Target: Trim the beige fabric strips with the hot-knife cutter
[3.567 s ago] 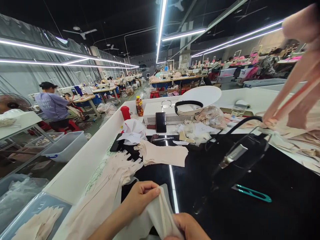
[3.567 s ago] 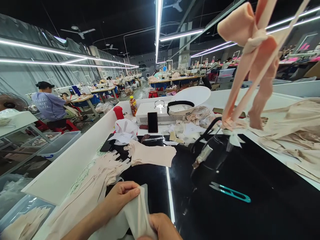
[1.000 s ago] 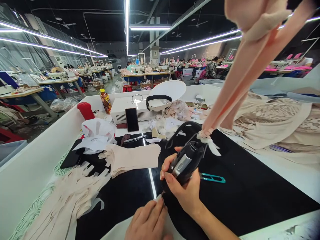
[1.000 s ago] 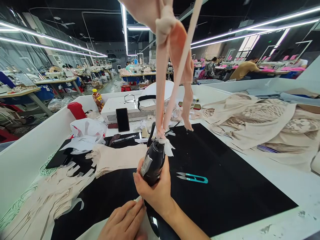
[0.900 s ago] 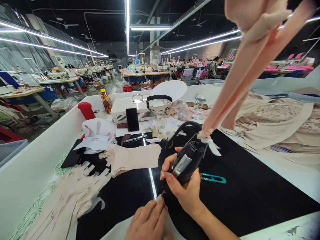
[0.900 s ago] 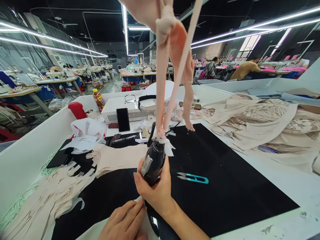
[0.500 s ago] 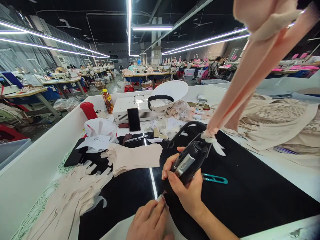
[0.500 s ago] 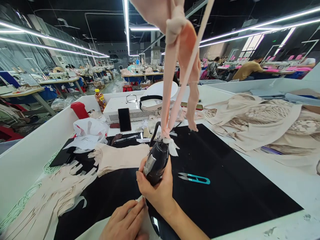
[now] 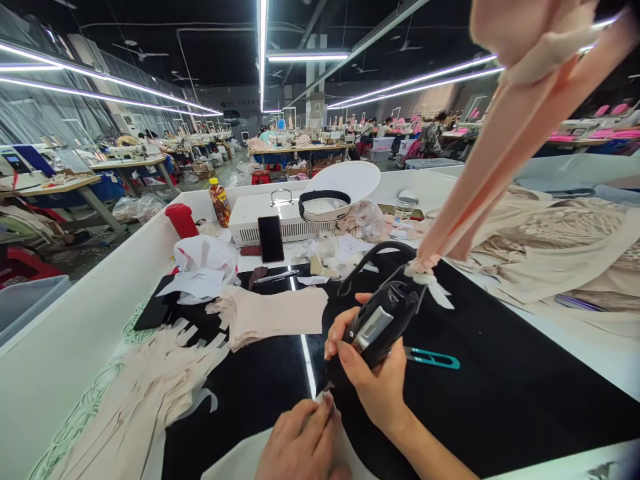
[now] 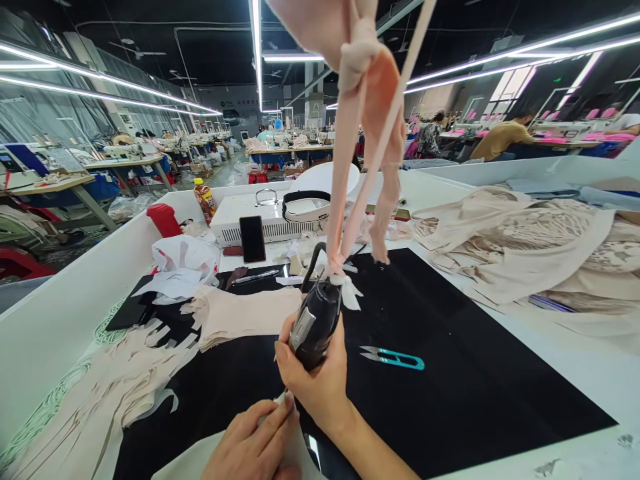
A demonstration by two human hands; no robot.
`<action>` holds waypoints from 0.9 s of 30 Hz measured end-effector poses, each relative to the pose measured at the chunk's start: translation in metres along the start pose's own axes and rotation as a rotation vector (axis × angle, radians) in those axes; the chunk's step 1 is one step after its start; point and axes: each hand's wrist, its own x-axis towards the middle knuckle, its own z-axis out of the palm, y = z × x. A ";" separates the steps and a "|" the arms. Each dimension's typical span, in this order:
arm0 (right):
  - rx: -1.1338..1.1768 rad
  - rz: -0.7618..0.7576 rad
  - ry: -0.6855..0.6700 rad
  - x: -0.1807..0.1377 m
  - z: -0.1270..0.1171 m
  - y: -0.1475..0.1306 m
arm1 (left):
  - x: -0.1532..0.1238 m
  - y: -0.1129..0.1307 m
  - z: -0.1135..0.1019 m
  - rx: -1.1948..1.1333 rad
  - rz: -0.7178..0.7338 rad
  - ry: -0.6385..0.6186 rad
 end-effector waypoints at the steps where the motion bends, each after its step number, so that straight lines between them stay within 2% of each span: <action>1: 0.010 0.006 -0.007 -0.001 0.000 0.000 | 0.001 0.000 0.000 -0.002 0.000 -0.005; 9: 0.014 0.043 -0.014 -0.005 0.001 0.003 | 0.006 0.002 0.000 -0.024 -0.017 0.088; 14: 0.032 0.033 -0.037 -0.005 0.001 0.003 | 0.009 0.004 0.002 -0.024 -0.015 0.064; 19: 0.018 0.058 -0.026 -0.006 0.002 0.003 | 0.017 0.009 0.005 -0.031 -0.104 0.272; 20: 0.013 0.055 -0.025 -0.006 0.002 0.003 | 0.018 0.009 0.004 -0.027 -0.100 0.274; 24: 0.016 0.032 -0.034 -0.005 0.002 0.002 | 0.016 0.005 -0.004 -0.014 -0.031 0.140; 27: 0.015 0.024 -0.032 -0.002 0.000 -0.003 | 0.013 0.003 -0.008 -0.030 -0.025 0.089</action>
